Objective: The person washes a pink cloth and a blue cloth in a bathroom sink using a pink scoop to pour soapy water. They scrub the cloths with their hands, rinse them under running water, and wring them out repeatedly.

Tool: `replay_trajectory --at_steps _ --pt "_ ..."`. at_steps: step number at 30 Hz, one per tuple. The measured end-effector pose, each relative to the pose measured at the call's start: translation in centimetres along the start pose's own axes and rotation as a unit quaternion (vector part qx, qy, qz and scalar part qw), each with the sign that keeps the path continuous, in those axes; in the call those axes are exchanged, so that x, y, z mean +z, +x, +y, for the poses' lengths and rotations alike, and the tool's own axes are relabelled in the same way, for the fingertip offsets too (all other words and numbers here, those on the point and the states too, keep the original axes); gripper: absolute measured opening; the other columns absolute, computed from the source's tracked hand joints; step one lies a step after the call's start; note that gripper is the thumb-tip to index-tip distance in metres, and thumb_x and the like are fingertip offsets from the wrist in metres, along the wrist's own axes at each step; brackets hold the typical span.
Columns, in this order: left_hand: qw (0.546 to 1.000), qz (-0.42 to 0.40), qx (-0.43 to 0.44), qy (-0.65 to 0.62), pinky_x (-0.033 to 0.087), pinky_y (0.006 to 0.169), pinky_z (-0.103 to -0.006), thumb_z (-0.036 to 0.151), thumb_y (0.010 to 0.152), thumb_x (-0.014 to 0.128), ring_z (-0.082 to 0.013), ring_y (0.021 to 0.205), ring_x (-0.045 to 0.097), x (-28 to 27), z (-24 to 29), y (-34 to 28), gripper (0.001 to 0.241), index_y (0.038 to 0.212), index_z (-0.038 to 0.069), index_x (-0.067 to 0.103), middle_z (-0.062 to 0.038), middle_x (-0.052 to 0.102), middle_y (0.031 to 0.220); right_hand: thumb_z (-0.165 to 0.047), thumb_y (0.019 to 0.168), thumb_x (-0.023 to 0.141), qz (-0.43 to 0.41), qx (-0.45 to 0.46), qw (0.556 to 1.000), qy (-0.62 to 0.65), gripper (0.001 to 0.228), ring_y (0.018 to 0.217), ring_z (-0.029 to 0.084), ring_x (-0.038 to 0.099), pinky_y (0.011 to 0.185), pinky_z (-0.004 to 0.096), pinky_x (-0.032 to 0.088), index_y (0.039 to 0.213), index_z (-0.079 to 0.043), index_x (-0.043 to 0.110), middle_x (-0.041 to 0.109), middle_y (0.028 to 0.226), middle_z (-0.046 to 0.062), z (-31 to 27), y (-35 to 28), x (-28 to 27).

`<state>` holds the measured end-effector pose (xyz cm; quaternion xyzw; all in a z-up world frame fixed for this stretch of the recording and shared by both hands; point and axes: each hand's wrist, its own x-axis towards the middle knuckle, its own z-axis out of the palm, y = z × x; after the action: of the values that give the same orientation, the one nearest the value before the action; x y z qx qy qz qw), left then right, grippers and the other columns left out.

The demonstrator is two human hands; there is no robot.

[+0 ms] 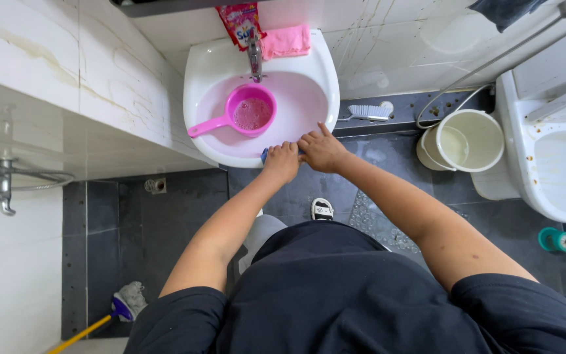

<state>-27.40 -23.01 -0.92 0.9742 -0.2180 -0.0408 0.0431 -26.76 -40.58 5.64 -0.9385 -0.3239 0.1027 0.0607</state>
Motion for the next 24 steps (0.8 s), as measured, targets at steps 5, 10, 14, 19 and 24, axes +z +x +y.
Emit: replay_trajectory --at_steps 5,10,14,19,24 --pt "0.993 -0.077 -0.016 -0.083 0.049 0.097 -0.0539 0.041 0.098 0.062 -0.0401 0.109 0.066 -1.2 2.1 2.3 0.047 0.120 0.001 0.053 -0.021 0.063 0.121 -0.047 0.101 0.050 -0.001 -0.027 1.000 -0.008 0.048 0.139 0.026 0.044 0.122 0.060 0.015 0.130 -0.010 0.057 0.060 0.135 0.009 3.4 -0.6 -0.2" --pt "0.990 -0.063 -0.050 -0.119 0.048 0.097 -0.0555 0.040 0.098 0.060 -0.0415 0.112 0.064 -0.1 4.9 5.4 0.046 0.121 0.001 0.051 -0.022 0.061 0.124 -0.047 0.101 0.046 0.003 -0.041 0.998 -0.049 0.050 0.147 0.022 0.036 0.122 0.059 0.014 0.136 -0.012 0.055 0.056 0.142 0.006 7.2 -0.9 -0.9" --pt "0.984 -0.051 -0.082 -0.151 0.048 0.096 -0.0566 0.039 0.099 0.057 -0.0423 0.113 0.063 -0.7 5.7 6.3 0.043 0.120 0.002 0.051 -0.022 0.060 0.124 -0.046 0.103 0.039 0.001 -0.040 0.997 -0.068 0.051 0.151 0.023 0.029 0.122 0.058 0.012 0.139 -0.013 0.053 0.050 0.150 0.005 8.2 -0.7 -1.8" --pt "0.990 -0.007 -0.092 -0.105 0.049 0.094 -0.0557 0.029 0.098 0.056 -0.0394 0.108 0.066 0.8 5.1 3.5 0.031 0.116 0.004 0.054 -0.020 0.064 0.117 -0.040 0.104 0.036 -0.002 0.000 0.998 -0.067 0.051 0.153 0.027 0.026 0.123 0.056 0.014 0.141 -0.008 0.052 0.046 0.154 0.011 4.4 -1.3 0.0" --pt "0.995 0.045 -0.083 -0.010 0.051 0.092 -0.0534 0.019 0.094 0.058 -0.0345 0.100 0.069 1.4 4.9 1.6 0.020 0.110 0.006 0.058 -0.016 0.068 0.107 -0.032 0.099 0.042 0.121 0.048 0.991 -0.010 0.051 0.151 0.034 0.028 0.121 0.055 0.019 0.140 -0.004 0.053 0.045 0.155 0.017 2.2 -1.6 4.9"
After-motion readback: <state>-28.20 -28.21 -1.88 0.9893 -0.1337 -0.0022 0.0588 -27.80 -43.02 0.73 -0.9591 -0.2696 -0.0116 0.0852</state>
